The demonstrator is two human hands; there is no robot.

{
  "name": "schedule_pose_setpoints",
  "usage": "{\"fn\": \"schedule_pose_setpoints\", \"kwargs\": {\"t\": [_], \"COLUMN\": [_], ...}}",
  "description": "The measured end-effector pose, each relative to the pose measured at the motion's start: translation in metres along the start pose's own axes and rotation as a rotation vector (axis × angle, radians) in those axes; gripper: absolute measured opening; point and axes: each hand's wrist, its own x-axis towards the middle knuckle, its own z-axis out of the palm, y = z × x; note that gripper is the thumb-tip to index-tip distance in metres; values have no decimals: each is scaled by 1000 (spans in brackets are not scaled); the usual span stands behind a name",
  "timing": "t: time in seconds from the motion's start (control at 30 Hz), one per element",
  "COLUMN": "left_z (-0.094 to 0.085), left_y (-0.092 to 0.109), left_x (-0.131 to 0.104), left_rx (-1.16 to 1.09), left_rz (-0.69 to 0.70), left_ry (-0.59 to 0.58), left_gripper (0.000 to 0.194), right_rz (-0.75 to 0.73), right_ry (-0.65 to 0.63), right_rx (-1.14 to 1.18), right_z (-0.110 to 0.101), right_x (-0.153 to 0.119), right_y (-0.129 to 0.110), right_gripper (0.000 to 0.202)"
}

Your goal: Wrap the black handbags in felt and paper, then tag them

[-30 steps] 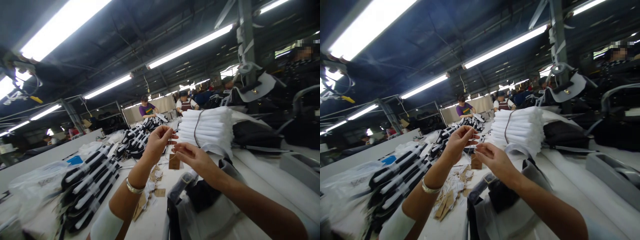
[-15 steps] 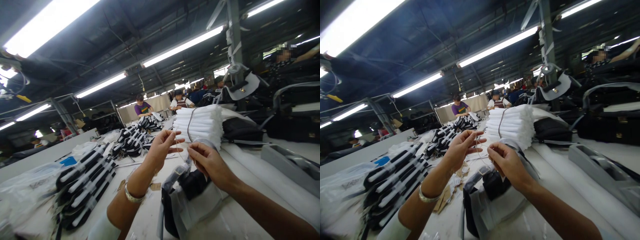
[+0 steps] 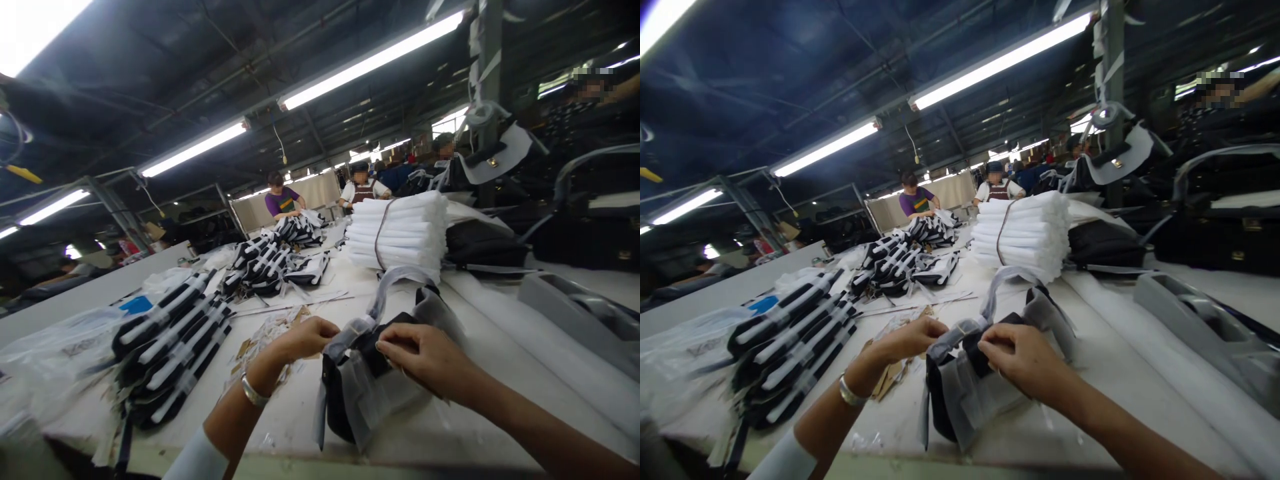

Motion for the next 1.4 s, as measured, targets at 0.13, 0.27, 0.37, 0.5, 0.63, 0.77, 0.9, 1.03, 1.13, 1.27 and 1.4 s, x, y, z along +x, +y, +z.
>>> {"fn": "schedule_pose_setpoints", "kwargs": {"t": [0.13,0.27,0.37,0.5,0.63,0.77,0.9,1.03,1.13,1.27,1.4], "left_z": [6,13,18,27,30,27,18,4,-2,-1,9], "left_y": [-11,-14,-14,-12,-11,-13,-14,-13,-15,-21,-23], "left_x": [4,8,10,11,11,9,2,-19,-37,-52,-60], "left_rx": [-70,-173,-242,-331,-364,-347,-356,-419,-528,-705,-936], "left_rz": [-7,26,47,101,114,65,57,49,24,54,172], "left_ry": [-111,-124,-136,-96,-40,9,81,186,203,244,322], "left_gripper": [25,25,31,41,47,49,48,42,42,42,43], "right_rz": [9,18,-44,-146,-169,-205,-206,-226,-263,-204,-103], "right_ry": [5,29,71,137,162,176,161,106,117,137,182], "right_rx": [-14,14,-38,-142,-198,-239,-280,-319,-347,-369,-312], "right_z": [13,23,27,34,40,40,37,34,32,26,20], "right_x": [8,14,19,22,21,20,20,14,7,-4,-14], "right_y": [0,-2,-2,0,3,3,8,18,23,24,16], "right_gripper": [26,27,27,26,24,24,23,40,50,41,21]}}
